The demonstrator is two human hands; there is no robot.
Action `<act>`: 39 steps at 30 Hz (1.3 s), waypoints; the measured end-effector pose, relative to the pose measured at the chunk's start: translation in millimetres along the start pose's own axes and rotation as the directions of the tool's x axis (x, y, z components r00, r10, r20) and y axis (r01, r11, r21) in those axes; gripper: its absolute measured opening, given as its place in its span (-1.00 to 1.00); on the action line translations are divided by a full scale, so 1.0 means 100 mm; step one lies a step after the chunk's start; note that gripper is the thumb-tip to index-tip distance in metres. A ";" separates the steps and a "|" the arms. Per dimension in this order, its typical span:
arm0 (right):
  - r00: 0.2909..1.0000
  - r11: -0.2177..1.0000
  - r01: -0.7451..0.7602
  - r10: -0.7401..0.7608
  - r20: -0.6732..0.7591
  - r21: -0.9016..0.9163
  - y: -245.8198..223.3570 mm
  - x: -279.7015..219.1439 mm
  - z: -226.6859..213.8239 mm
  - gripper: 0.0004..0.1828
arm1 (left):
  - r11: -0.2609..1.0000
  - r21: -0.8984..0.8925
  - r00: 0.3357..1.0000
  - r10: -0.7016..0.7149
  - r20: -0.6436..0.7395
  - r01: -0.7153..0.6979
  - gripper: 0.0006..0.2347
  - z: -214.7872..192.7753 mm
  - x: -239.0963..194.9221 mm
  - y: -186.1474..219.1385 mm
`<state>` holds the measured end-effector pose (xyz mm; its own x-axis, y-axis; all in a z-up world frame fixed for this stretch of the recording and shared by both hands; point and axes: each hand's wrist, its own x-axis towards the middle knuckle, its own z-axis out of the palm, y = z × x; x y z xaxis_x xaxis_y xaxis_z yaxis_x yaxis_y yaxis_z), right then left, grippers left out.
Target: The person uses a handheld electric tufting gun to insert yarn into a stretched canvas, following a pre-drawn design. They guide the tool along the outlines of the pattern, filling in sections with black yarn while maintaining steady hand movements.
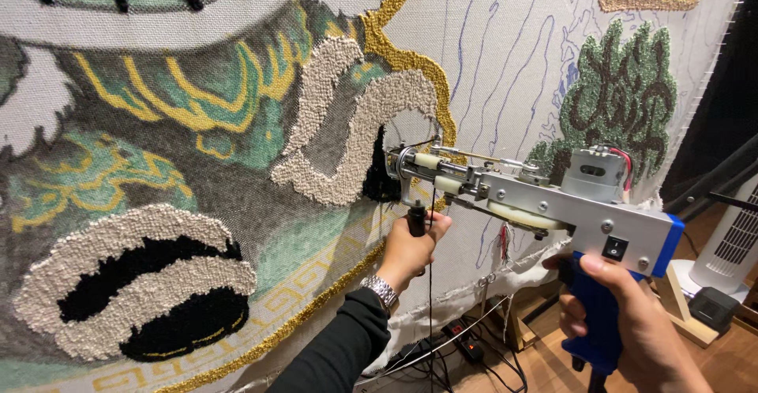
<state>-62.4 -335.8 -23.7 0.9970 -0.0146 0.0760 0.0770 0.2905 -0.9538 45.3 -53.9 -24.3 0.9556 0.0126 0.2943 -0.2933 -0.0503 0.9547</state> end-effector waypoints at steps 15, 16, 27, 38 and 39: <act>0.979 0.969 0.175 -0.190 -0.076 -0.175 -0.10 -0.21 0.73 -0.64 | 0.999 -0.032 0.999 -0.031 -0.017 0.030 -0.69 -0.35 0.20 0.01; 0.976 0.963 0.191 -0.207 -0.067 -0.191 -0.12 -0.21 0.78 -0.64 | 0.999 -0.023 0.999 -0.034 -0.013 0.034 -0.71 -0.39 0.21 0.01; 0.985 0.961 0.127 -0.151 -0.081 -0.245 -0.12 -0.20 0.90 -0.51 | 0.996 0.037 0.997 -0.078 -0.004 0.078 -0.80 -0.53 0.20 0.07; 0.992 0.977 -0.037 0.011 -0.127 -0.210 -0.09 -0.05 0.70 -0.47 | 0.987 0.112 0.993 -0.117 0.008 0.115 -0.83 -0.58 0.17 0.10; 0.988 0.975 -0.063 0.031 -0.151 -0.213 -0.12 -0.08 0.73 -0.46 | 0.986 0.117 0.993 -0.121 0.012 0.119 -0.84 -0.57 0.18 0.08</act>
<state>-71.6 -268.8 8.5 0.9887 -0.1498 0.0015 0.0136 0.0800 -0.9967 58.9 2.8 -8.5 0.9844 0.0066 0.1756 -0.1721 -0.1650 0.9712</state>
